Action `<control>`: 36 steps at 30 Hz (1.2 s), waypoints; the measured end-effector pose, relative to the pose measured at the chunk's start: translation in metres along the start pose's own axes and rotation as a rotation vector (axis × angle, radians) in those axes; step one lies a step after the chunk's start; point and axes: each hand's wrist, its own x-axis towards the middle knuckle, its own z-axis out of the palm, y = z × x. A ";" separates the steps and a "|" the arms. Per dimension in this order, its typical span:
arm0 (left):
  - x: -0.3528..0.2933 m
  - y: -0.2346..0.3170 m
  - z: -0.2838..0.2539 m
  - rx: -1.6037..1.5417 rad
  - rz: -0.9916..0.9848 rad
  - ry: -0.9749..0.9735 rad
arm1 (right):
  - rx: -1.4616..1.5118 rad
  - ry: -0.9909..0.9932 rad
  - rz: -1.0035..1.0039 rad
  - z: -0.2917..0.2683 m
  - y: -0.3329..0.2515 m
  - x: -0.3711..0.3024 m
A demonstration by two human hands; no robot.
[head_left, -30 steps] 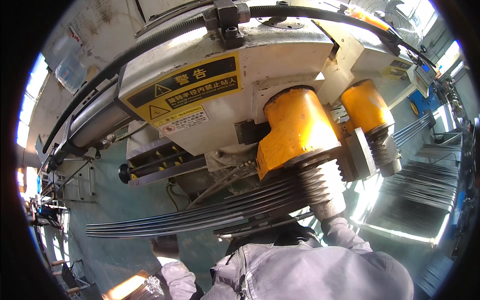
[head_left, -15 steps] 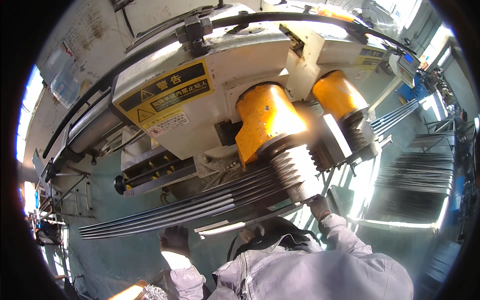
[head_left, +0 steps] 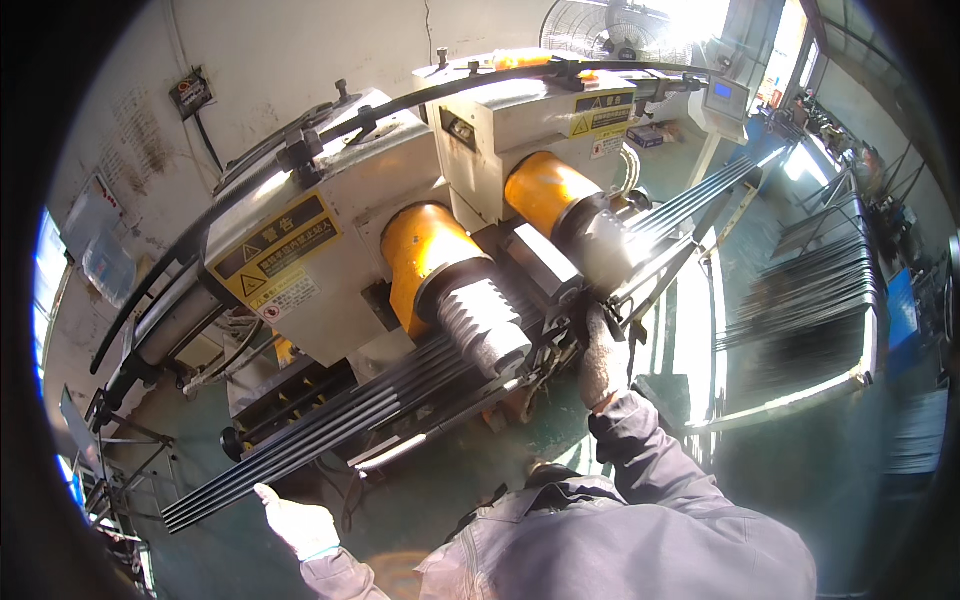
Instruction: The person repeatedly picks up bundles of metal rods, feeds them into a bending machine, and removes the bent rods to place them on a rack. The process is repeated multiple times throughout the clip.
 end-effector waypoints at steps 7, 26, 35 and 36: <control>0.015 0.043 0.004 -0.114 -0.348 -0.029 | 0.455 0.083 0.351 0.020 0.017 0.049; -0.059 0.120 0.228 0.460 0.580 -0.173 | 0.184 -0.040 0.344 0.012 0.010 0.078; -0.129 0.098 0.346 0.511 0.701 -0.493 | -0.286 -0.337 -0.206 -0.010 0.037 0.109; -0.134 0.094 0.359 0.545 0.703 -0.476 | -0.468 -0.313 -0.400 -0.012 0.039 0.111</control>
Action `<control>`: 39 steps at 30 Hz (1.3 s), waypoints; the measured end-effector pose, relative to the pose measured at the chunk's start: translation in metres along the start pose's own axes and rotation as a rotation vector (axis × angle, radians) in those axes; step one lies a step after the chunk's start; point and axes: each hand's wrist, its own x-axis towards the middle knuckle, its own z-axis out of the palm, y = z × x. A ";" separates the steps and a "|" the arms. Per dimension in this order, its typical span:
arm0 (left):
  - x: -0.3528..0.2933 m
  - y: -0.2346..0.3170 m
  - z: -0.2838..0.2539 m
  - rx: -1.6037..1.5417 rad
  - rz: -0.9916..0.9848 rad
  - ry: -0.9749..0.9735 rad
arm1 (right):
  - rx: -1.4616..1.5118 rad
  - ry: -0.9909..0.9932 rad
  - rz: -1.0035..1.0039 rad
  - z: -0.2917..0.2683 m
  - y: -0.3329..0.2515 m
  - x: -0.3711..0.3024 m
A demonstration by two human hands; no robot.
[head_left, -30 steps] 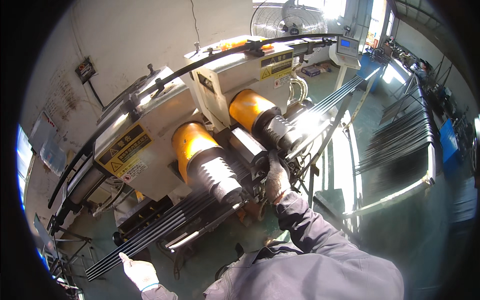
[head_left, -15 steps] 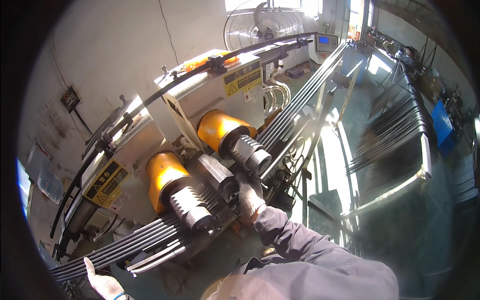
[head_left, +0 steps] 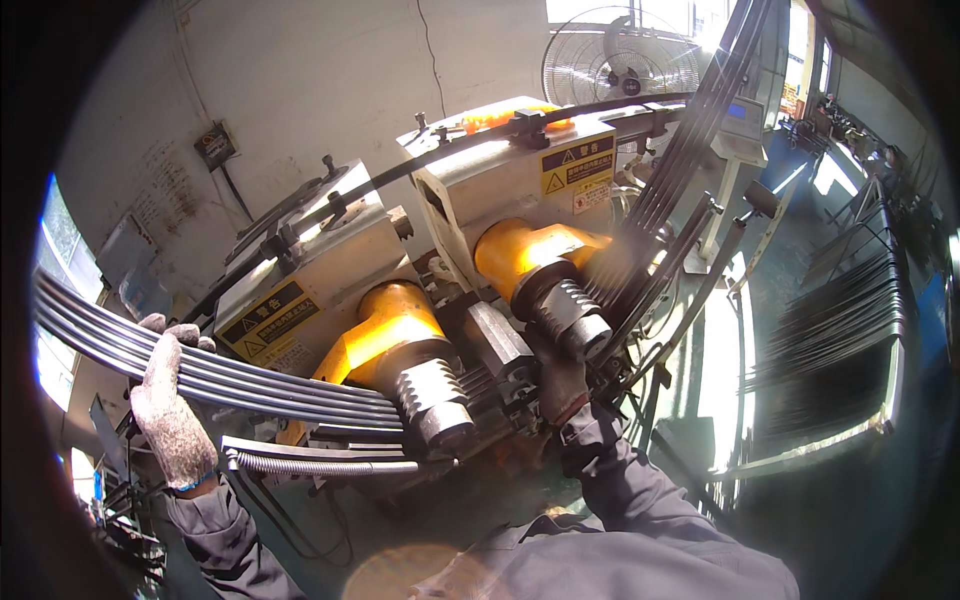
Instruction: The person repeatedly picks up bundles of metal rods, feeds them into a bending machine, and removes the bent rods to place them on a rack. The process is repeated multiple times throughout the clip.
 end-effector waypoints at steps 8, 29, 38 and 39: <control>-0.004 0.033 0.083 0.740 0.465 -0.398 | -0.145 -0.102 -0.031 -0.011 -0.008 -0.007; 0.000 0.031 0.133 0.197 0.069 -0.414 | -0.034 -0.145 0.117 -0.020 -0.037 -0.003; 0.002 0.029 0.129 0.201 0.062 -0.429 | 0.134 -0.106 0.087 -0.014 -0.027 -0.007; 0.004 0.028 0.128 0.196 0.063 -0.434 | 0.045 -0.092 0.112 -0.013 -0.024 -0.008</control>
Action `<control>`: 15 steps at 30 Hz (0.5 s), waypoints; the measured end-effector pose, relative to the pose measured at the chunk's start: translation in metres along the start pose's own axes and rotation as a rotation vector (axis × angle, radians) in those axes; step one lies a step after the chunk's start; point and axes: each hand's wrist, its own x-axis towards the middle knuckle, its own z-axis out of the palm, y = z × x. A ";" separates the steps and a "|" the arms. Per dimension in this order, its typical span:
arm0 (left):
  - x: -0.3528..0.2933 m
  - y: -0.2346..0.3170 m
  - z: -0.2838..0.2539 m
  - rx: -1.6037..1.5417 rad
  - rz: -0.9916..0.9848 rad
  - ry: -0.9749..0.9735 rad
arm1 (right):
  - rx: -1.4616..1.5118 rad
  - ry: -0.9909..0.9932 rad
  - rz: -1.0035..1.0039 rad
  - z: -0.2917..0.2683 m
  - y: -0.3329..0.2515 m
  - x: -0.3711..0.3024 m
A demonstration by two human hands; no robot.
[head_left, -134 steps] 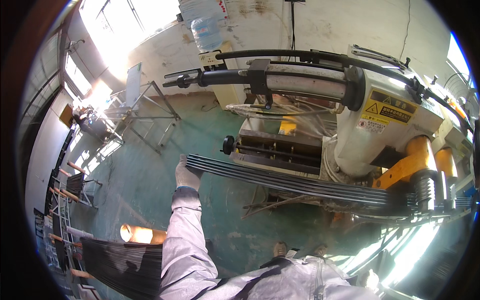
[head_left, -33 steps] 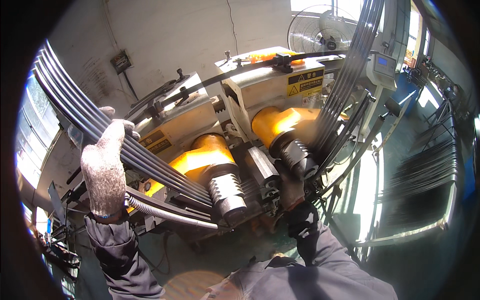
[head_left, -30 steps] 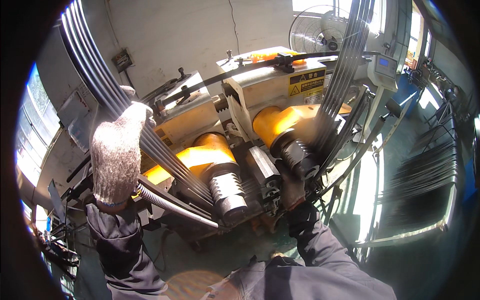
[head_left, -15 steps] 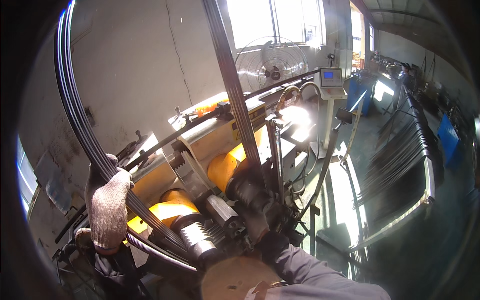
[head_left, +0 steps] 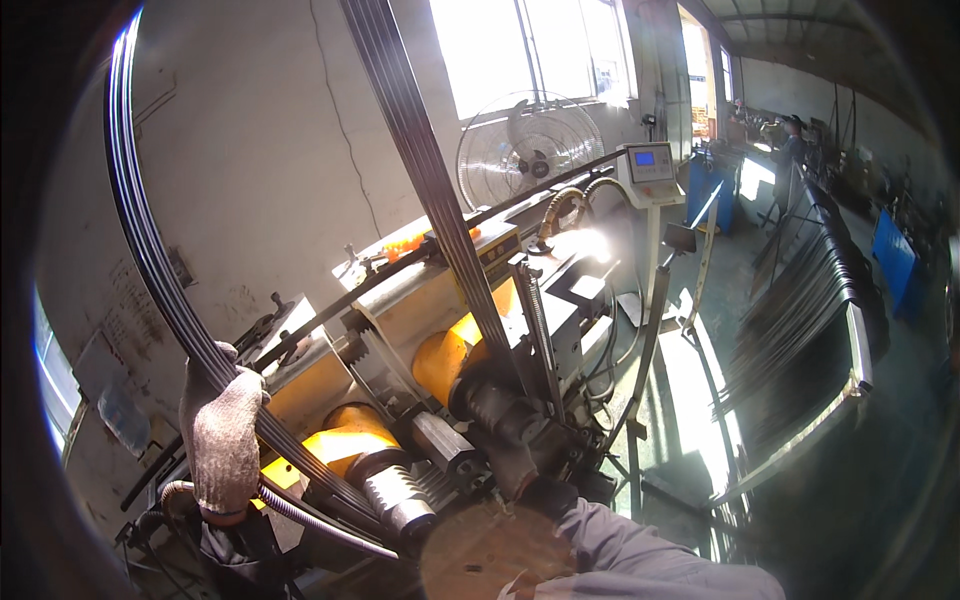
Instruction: The person repeatedly picks up bundles of metal rods, feeds them into a bending machine, and removes the bent rods to place them on a rack. The process is repeated multiple times throughout the clip.
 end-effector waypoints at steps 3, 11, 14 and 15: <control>0.001 -0.001 0.000 0.021 -0.027 -0.009 | -0.286 0.024 -0.161 0.003 0.009 0.002; -0.009 0.006 -0.001 0.077 0.010 0.023 | -0.595 -0.039 -0.261 0.002 0.023 0.008; -0.009 0.004 -0.011 0.547 0.247 -0.169 | -0.450 -0.046 -0.177 0.003 0.025 0.008; -0.009 0.001 -0.012 0.554 0.347 -0.198 | -0.405 -0.038 -0.175 0.003 0.025 0.008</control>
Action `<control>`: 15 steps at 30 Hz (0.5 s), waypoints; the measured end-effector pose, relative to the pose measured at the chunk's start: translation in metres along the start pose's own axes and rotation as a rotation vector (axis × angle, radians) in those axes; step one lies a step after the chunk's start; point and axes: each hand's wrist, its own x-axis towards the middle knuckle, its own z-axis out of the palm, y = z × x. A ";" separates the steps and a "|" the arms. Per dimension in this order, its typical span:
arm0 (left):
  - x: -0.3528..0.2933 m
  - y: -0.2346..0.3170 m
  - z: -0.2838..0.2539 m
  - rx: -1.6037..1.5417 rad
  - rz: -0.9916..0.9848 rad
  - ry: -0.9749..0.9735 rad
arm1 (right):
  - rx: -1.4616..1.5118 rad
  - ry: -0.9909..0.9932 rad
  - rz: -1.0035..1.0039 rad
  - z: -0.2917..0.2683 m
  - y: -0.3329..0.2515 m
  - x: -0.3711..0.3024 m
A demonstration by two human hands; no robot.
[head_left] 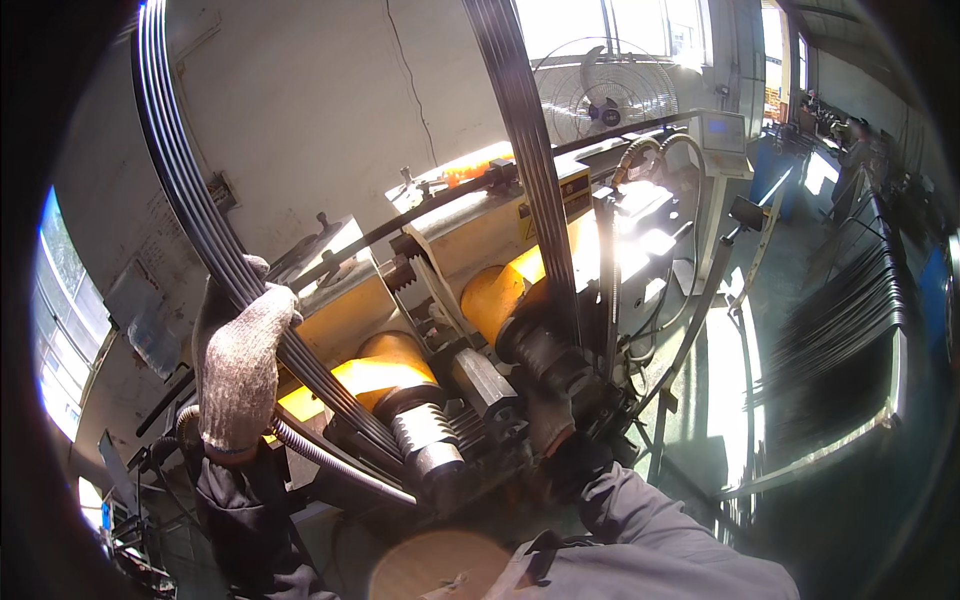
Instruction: The person repeatedly picks up bundles of metal rods, feeds them into a bending machine, and removes the bent rods to place them on a rack. The process is repeated multiple times throughout the clip.
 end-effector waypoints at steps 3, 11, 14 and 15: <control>0.002 -0.001 -0.002 -0.133 -0.140 0.013 | 0.156 -0.006 0.067 0.002 -0.001 0.001; 0.017 0.030 -0.034 -0.173 -0.350 0.134 | 0.146 0.075 -0.023 0.007 0.004 0.000; 0.016 0.022 -0.034 0.169 -0.264 0.024 | 0.247 -0.040 0.063 0.012 0.014 -0.005; 0.014 0.018 -0.034 0.173 -0.197 0.015 | 0.324 -0.077 0.148 0.014 0.017 -0.007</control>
